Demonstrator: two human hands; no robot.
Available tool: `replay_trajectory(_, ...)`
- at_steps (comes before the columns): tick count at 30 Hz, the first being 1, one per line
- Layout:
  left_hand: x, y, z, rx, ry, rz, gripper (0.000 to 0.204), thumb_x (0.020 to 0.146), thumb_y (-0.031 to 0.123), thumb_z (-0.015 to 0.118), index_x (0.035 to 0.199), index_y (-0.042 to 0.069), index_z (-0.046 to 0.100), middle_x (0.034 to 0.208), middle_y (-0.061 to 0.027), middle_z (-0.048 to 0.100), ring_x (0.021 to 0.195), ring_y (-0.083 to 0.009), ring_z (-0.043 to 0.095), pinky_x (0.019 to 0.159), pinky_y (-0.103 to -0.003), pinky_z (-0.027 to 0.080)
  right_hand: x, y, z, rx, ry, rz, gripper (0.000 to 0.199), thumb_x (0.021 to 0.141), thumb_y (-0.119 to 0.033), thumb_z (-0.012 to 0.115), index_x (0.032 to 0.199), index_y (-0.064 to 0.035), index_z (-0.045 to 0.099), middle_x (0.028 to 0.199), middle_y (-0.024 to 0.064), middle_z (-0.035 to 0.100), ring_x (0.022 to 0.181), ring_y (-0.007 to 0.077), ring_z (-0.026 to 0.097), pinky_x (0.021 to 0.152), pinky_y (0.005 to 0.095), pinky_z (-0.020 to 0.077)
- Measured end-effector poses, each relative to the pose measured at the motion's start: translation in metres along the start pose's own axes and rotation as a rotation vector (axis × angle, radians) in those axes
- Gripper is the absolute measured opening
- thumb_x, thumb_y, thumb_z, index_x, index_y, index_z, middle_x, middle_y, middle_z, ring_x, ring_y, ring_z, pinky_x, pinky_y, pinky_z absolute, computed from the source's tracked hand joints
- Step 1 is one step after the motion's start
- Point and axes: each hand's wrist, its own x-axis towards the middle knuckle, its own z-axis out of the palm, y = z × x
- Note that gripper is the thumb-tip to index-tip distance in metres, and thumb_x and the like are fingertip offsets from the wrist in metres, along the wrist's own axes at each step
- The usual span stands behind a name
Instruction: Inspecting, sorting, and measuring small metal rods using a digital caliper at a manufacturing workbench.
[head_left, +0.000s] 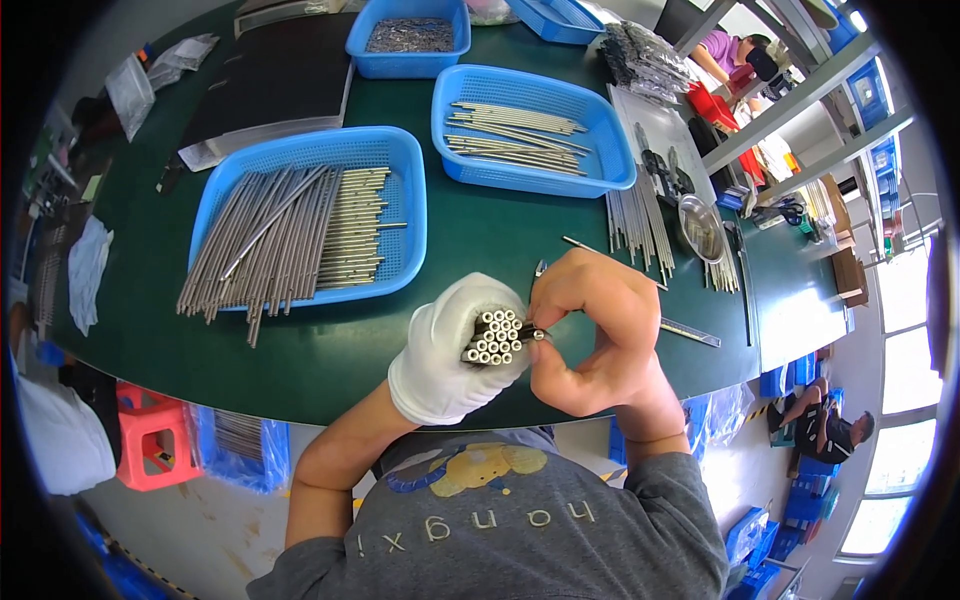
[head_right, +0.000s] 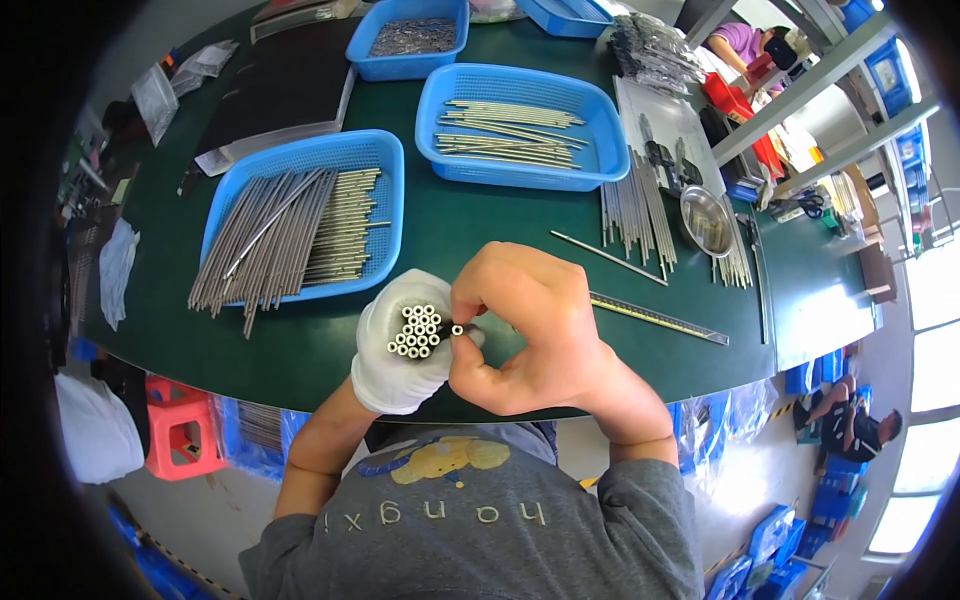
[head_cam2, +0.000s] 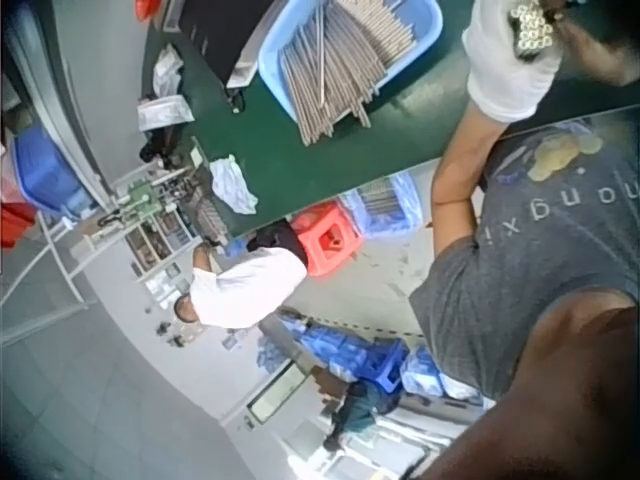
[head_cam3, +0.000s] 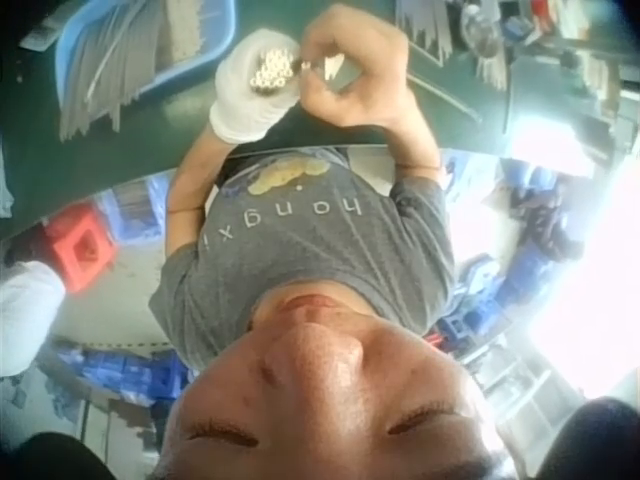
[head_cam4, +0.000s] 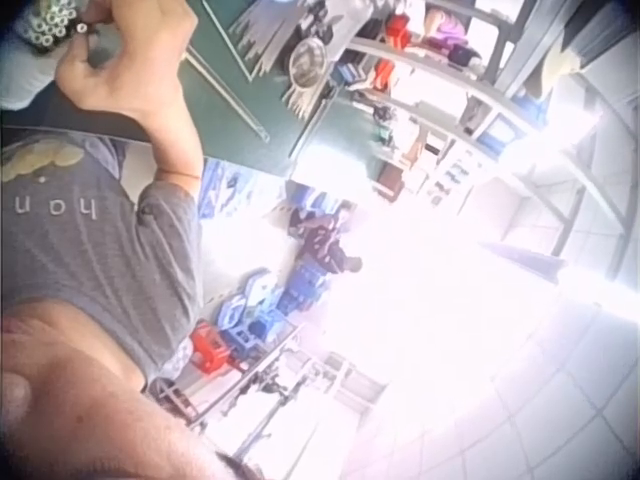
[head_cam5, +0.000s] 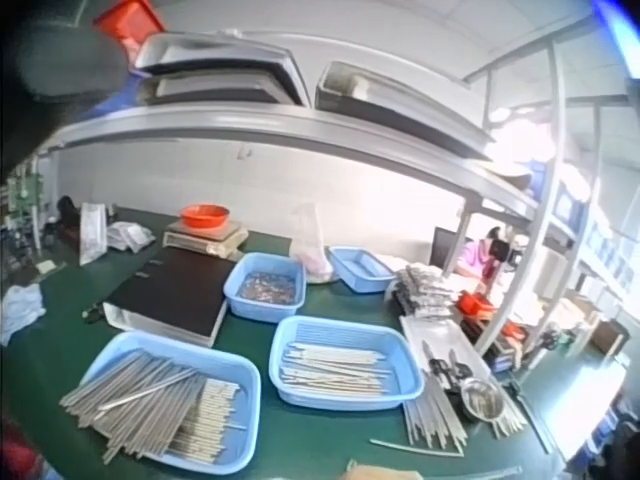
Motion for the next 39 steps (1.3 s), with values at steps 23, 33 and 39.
replay_trajectory(23, -0.005, 0.001, 0.002, -0.078, 0.193, 0.053, 0.018, 0.076, -0.002, 0.065, 0.082, 0.003, 0.049, 0.073, -0.0076, 0.056, 0.059, -0.0105, 0.053, 0.053, -0.022, 0.044, -0.005, -0.008, -0.028, 0.009, -0.138, 0.616, 0.008, 0.069, -0.001, 0.064, 0.07, -0.002, 0.056, 0.059, 0.0001, 0.054, 0.051, 0.0026, 0.047, 0.045, 0.0169, 0.0367)
replay_trajectory(33, 0.006, 0.019, -0.002, -0.231, 0.308, -0.257, 0.02, 0.079, -0.004, 0.06, 0.072, 0.006, 0.044, 0.06, 0.0012, 0.045, 0.049, -0.0039, 0.042, 0.044, -0.019, 0.034, -0.103, 0.056, -0.127, 0.113, 0.484, 0.802, 0.009, 0.08, -0.005, 0.061, 0.082, 0.0028, 0.058, 0.069, 0.0089, 0.062, 0.059, 0.0141, 0.061, 0.054, 0.0223, 0.05)
replay_trajectory(39, 0.006, 0.011, -0.002, -0.139, 0.265, -0.185, 0.021, 0.079, -0.003, 0.061, 0.071, 0.006, 0.045, 0.06, 0.0028, 0.044, 0.049, -0.0026, 0.039, 0.043, -0.018, 0.032, -0.17, 0.117, -0.128, 0.205, 0.633, 0.985, 0.012, 0.08, -0.01, 0.063, 0.082, 0.0007, 0.058, 0.07, 0.0071, 0.062, 0.058, 0.0122, 0.059, 0.052, 0.0212, 0.0475)
